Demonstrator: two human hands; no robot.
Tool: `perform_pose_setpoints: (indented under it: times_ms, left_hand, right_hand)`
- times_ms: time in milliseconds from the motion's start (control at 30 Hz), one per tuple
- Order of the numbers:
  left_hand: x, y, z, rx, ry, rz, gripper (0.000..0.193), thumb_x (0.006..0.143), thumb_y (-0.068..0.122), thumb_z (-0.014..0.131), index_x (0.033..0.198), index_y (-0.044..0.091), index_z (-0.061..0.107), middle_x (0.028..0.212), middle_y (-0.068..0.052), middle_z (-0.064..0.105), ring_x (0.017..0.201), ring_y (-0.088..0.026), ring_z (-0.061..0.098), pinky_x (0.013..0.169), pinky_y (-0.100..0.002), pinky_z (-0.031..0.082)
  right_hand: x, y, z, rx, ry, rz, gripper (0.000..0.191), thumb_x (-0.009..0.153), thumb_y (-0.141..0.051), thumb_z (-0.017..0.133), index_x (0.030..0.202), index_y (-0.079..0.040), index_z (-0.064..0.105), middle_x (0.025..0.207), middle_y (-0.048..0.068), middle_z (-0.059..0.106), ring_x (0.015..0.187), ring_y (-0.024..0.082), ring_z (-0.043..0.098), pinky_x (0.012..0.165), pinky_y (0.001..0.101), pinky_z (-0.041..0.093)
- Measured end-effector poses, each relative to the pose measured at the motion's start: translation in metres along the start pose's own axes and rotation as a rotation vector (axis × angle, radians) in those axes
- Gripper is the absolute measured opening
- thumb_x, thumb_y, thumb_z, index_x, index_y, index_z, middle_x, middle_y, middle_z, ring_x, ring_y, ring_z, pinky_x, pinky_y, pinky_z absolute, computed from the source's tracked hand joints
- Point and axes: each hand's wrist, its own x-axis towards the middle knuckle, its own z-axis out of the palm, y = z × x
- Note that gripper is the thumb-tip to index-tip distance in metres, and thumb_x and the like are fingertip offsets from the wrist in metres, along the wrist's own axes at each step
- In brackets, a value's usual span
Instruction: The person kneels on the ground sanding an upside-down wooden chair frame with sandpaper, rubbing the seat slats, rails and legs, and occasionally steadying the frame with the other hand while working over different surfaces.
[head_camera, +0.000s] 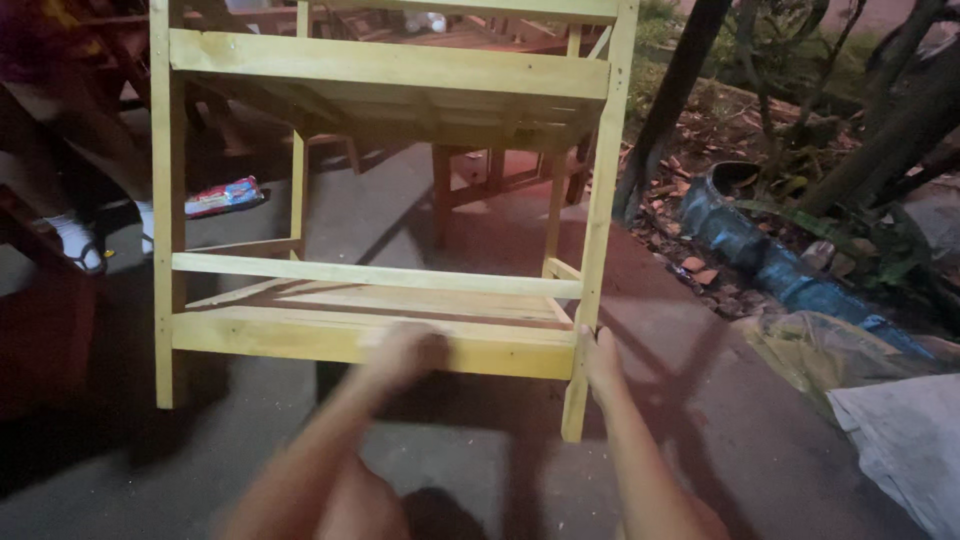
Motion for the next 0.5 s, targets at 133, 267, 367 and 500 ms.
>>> perform_pose_setpoints:
  times_ms: [133,267,367,500]
  left_hand:
    - [-0.057,-0.057,-0.079,0.376,0.033,-0.409,0.030,0.077,0.021,0.075,0.107,0.016,0.077,0.101,-0.011,0.076,0.089,-0.033,0.071,0.087,-0.047,0.051]
    - [-0.021,-0.013,-0.020,0.292,0.121,-0.190,0.019,0.075,0.014,0.071,0.094,0.015,0.078,0.093,-0.012,0.076,0.091,-0.032,0.072,0.089,-0.047,0.055]
    - [0.037,0.054,0.083,0.253,0.200,0.061,0.017,0.077,0.020,0.070,0.090,0.019,0.082,0.098,-0.011,0.076,0.099,-0.035,0.068,0.092,-0.056,0.044]
    - [0.066,0.081,0.142,0.321,0.306,0.153,0.052,0.062,0.025,0.072,0.112,0.013,0.075,0.112,-0.012,0.074,0.109,-0.039,0.064,0.102,-0.068,0.035]
  right_hand:
    - [0.000,0.001,0.004,0.145,-0.018,-0.023,0.040,0.103,-0.034,0.052,0.119,0.002,0.059,0.105,0.016,0.068,0.094,0.023,0.064,0.085,0.0410,0.052]
    - [-0.001,-0.007,0.005,0.082,0.001,0.005,0.043,0.104,-0.038,0.050,0.119,0.002,0.057,0.106,0.018,0.068,0.096,0.025,0.065,0.087,0.0418,0.051]
    - [-0.001,-0.009,0.005,-0.006,0.062,0.054,0.043,0.104,-0.038,0.051,0.117,0.002,0.058,0.105,0.022,0.068,0.097,0.031,0.067,0.086,0.0464,0.052]
    - [0.001,-0.005,0.013,-0.136,0.144,0.070,0.044,0.104,-0.038,0.055,0.112,0.004,0.063,0.104,0.027,0.069,0.100,0.040,0.068,0.087,0.0512,0.052]
